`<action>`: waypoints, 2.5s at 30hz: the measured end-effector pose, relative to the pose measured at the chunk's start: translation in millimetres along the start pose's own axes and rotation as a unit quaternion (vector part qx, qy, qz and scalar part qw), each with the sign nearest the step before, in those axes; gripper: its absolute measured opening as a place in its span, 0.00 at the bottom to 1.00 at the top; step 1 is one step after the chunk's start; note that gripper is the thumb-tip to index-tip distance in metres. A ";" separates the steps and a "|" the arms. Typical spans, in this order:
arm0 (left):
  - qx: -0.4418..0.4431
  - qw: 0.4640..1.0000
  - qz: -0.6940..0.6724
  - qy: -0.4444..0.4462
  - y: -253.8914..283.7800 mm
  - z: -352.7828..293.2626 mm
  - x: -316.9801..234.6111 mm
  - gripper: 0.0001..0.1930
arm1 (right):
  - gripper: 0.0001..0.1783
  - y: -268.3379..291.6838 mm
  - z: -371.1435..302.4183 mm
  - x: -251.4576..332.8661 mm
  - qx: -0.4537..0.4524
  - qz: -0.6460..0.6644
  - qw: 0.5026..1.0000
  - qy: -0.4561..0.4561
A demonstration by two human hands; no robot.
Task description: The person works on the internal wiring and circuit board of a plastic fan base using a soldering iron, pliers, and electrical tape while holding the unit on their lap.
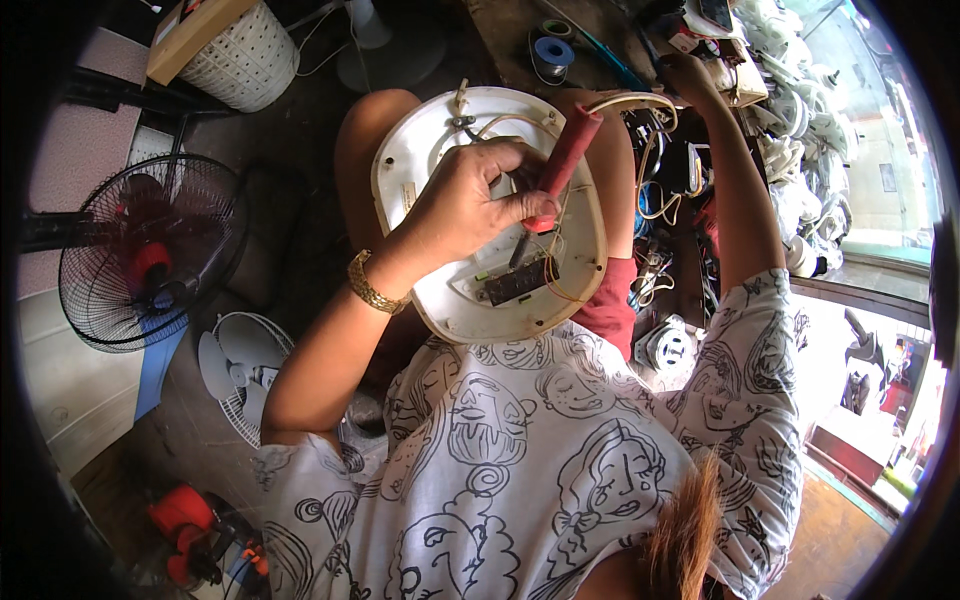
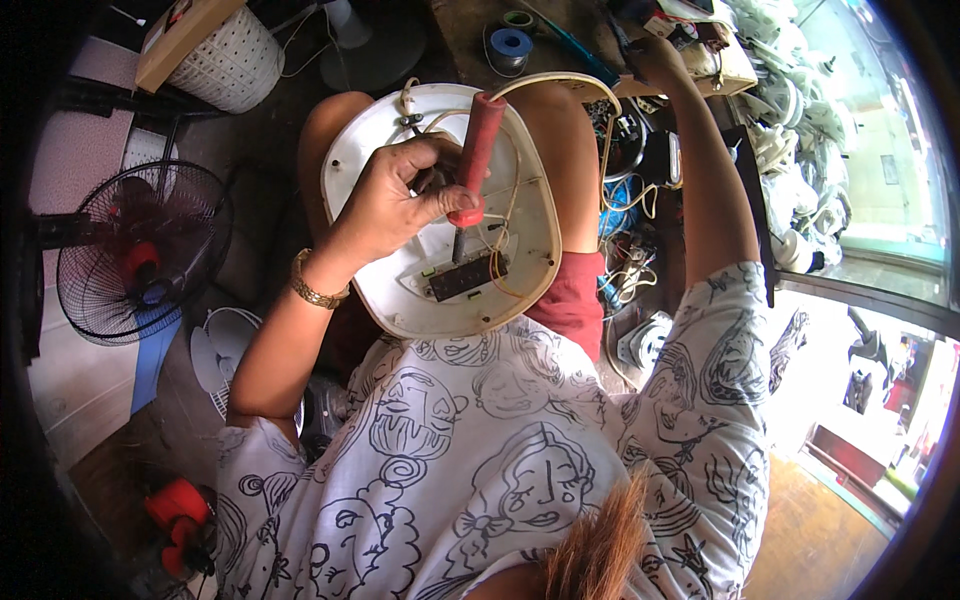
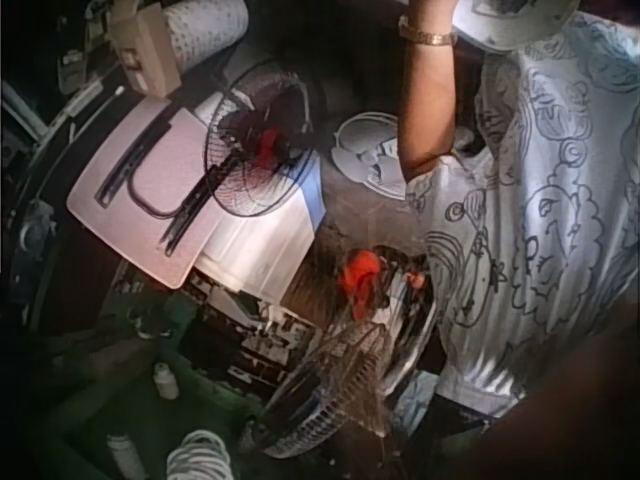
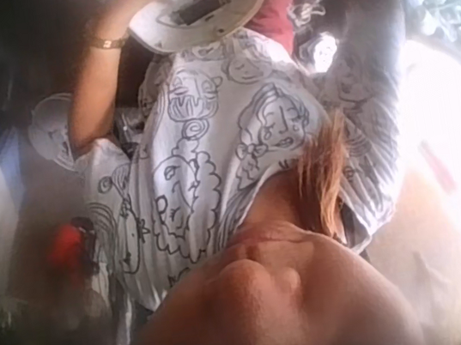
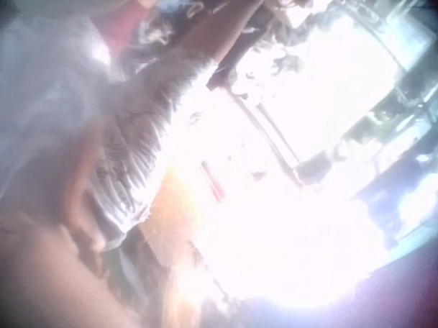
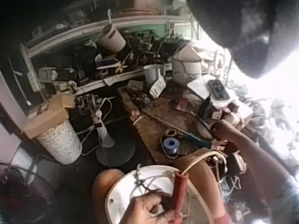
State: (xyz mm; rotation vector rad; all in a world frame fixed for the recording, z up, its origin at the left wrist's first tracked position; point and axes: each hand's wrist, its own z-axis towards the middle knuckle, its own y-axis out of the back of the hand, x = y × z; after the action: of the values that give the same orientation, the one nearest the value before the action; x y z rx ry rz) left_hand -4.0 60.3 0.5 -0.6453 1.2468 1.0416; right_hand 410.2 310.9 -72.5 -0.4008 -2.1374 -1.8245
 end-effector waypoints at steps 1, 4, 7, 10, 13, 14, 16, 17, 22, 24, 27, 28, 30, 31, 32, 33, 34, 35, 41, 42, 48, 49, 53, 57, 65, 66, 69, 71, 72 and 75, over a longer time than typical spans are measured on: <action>0.002 1.000 0.001 0.012 0.9 -0.6 -0.6 0.16 | 0.23 2.7 -7.3 -3.5 0.010 0.104 0.994 -0.014; -0.006 1.000 0.004 0.019 1.0 -5.0 1.1 0.18 | 0.24 26.1 -41.3 -4.3 -0.058 0.242 0.966 0.072; -0.001 1.000 -0.004 0.009 0.2 -1.6 2.6 0.19 | 0.24 86.5 -79.3 -28.9 -0.060 0.223 0.960 0.155; -0.015 0.999 0.007 0.031 4.9 -9.2 6.9 0.19 | 0.22 124.8 -142.9 6.3 -0.097 0.128 0.961 0.224; 0.003 1.000 -0.005 0.020 2.1 -3.5 2.4 0.19 | 0.26 197.1 -215.9 16.5 0.056 0.018 0.986 0.156; 0.006 1.000 -0.013 0.022 1.2 -2.2 3.5 0.19 | 0.29 207.0 -230.3 22.9 0.115 -0.036 0.972 0.203; -0.003 1.000 -0.029 0.010 -0.4 -2.8 6.6 0.18 | 0.31 201.4 -262.5 43.0 0.103 -0.053 0.947 0.299; -0.006 0.999 -0.038 0.003 -0.5 -2.7 8.7 0.18 | 0.30 185.8 -282.1 55.3 0.032 -0.032 0.940 0.339; -0.022 1.000 -0.011 0.009 2.2 -7.1 9.3 0.16 | 0.20 121.2 -277.4 160.6 0.235 0.003 0.924 0.303; -0.020 1.000 0.001 0.003 2.9 -6.0 6.1 0.16 | 0.20 107.3 -276.2 177.7 0.212 -0.027 0.921 0.324; -0.024 1.000 0.009 0.010 2.0 -6.2 4.1 0.15 | 0.19 94.8 -268.9 177.1 0.195 -0.055 0.918 0.342; -0.026 1.000 0.005 0.004 1.7 -6.5 4.8 0.14 | 0.18 92.7 -267.3 177.0 0.199 -0.054 0.919 0.335; -0.032 0.999 0.001 0.000 1.9 -8.7 5.9 0.14 | 0.18 90.3 -265.9 182.1 0.197 -0.070 0.912 0.352; -0.036 0.999 0.009 -0.002 2.4 -9.9 6.2 0.14 | 0.17 88.9 -265.2 184.9 0.194 -0.085 0.906 0.367; -0.038 0.999 0.017 -0.004 2.5 -10.6 6.3 0.14 | 0.17 87.0 -264.4 186.7 0.194 -0.085 0.906 0.367; -0.038 0.999 0.016 -0.004 2.5 -11.3 6.2 0.14 | 0.18 84.5 -262.6 187.8 0.216 -0.090 0.908 0.347; -0.039 0.999 0.029 -0.009 2.5 -12.1 5.9 0.14 | 0.18 82.7 -261.0 187.6 0.237 -0.095 0.910 0.327; -0.040 0.998 0.040 -0.014 3.1 -12.6 6.8 0.14 | 0.18 80.8 -258.2 185.7 0.238 -0.095 0.910 0.326; -0.039 0.999 0.028 0.010 3.8 -15.1 3.5 0.15 | 0.21 80.9 -253.0 187.8 0.270 -0.082 0.914 0.291; -0.039 0.999 0.028 0.010 4.1 -15.1 2.9 0.15 | 0.21 80.6 -252.8 187.3 0.267 -0.090 0.913 0.294; -0.049 0.997 0.046 -0.022 3.8 -14.9 5.7 0.16 | 0.21 76.3 -242.9 199.2 0.308 -0.110 0.906 0.270; -0.049 0.997 0.049 -0.026 4.1 -14.8 6.5 0.16 | 0.21 74.2 -240.2 198.5 0.307 -0.107 0.905 0.275; -0.046 0.999 0.021 -0.020 2.6 -14.6 5.8 0.14 | 0.22 69.3 -228.0 187.5 0.333 -0.076 0.900 0.270; -0.042 0.999 0.031 0.001 4.2 -15.1 1.4 0.13 | 0.24 63.8 -220.0 179.7 0.353 -0.047 0.892 0.279; -0.063 0.998 0.016 -0.005 2.6 -16.5 9.2 0.12 | 0.23 45.5 -269.9 143.0 0.342 0.087 0.925 0.143; -0.063 0.998 0.016 -0.004 2.9 -16.2 9.1 0.12 | 0.23 41.7 -277.3 137.6 0.343 0.088 0.924 0.143; -0.063 0.998 0.028 0.011 4.6 -15.2 9.8 0.13 | 0.24 38.7 -297.0 139.4 0.267 0.048 0.946 0.177; -0.066 0.998 0.020 -0.003 4.7 -14.1 10.9 0.13 | 0.24 37.6 -299.1 138.6 0.257 0.037 0.946 0.196; -0.064 0.998 0.019 -0.004 4.8 -13.7 10.1 0.13 | 0.25 37.6 -300.6 138.2 0.246 0.025 0.944 0.216; -0.063 0.998 0.014 0.012 5.4 -13.8 7.5 0.13 | 0.25 44.1 -294.4 144.6 0.253 0.012 0.939 0.232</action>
State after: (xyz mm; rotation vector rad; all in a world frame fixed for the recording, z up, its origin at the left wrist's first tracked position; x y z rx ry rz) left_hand -15.1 52.7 -9.3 -0.7414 1.2207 1.1447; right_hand 309.3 29.1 68.7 0.1176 -2.1258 -1.1332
